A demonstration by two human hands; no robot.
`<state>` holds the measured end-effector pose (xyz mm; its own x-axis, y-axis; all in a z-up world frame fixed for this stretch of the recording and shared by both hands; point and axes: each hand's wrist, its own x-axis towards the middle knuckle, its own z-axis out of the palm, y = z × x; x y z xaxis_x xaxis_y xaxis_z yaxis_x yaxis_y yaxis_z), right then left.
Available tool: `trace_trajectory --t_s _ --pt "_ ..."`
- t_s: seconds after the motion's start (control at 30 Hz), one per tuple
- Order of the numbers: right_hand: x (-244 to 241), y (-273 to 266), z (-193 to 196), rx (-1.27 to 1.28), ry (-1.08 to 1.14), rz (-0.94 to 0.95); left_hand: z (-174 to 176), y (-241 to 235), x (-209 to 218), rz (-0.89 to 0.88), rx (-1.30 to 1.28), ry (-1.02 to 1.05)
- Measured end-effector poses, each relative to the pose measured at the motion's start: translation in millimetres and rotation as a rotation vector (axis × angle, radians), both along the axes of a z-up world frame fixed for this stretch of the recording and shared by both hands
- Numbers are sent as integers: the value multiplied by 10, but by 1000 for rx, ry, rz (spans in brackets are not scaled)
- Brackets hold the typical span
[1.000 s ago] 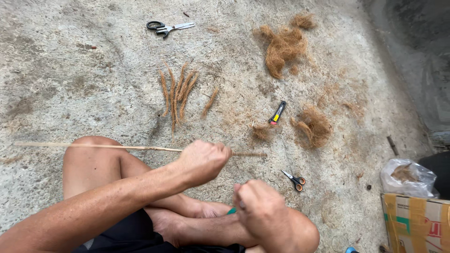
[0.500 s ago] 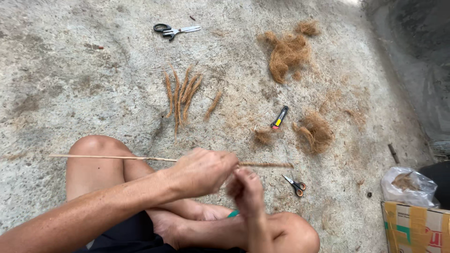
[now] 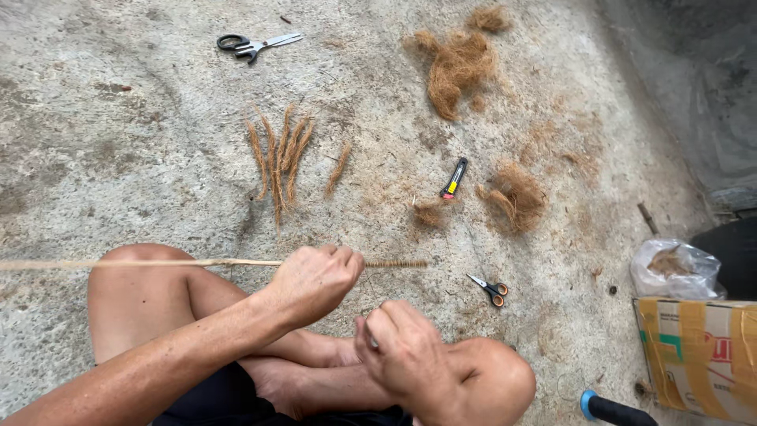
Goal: The person sits on a concrete floor and wraps brown fibrous material around a thin wooden stick using a thin wire. They hold the stick in one hand and wrap the wire with the other, occasionally adjusting the position of the stick and the fiber.
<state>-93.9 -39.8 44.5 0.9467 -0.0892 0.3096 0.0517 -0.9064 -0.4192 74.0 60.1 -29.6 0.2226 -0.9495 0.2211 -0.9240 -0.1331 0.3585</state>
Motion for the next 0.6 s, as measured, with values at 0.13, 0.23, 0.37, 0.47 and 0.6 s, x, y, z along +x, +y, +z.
trace_trajectory --t_s 0.13,0.23,0.37,0.47,0.6 --pt "120 -599 144 151 59 190 135 87 -125 -262 -71 -35" --pt "195 -976 -15 596 247 112 328 216 -143 -364 -211 125" --pt "235 -995 -505 1253 132 -6 569 217 -74 -288 -247 262" --pt "205 -651 -814 1792 -11 -80 689 143 20 -136 -273 438" --pt "207 -215 -919 1978 -320 -49 772 -66 167 -10 -242 614"
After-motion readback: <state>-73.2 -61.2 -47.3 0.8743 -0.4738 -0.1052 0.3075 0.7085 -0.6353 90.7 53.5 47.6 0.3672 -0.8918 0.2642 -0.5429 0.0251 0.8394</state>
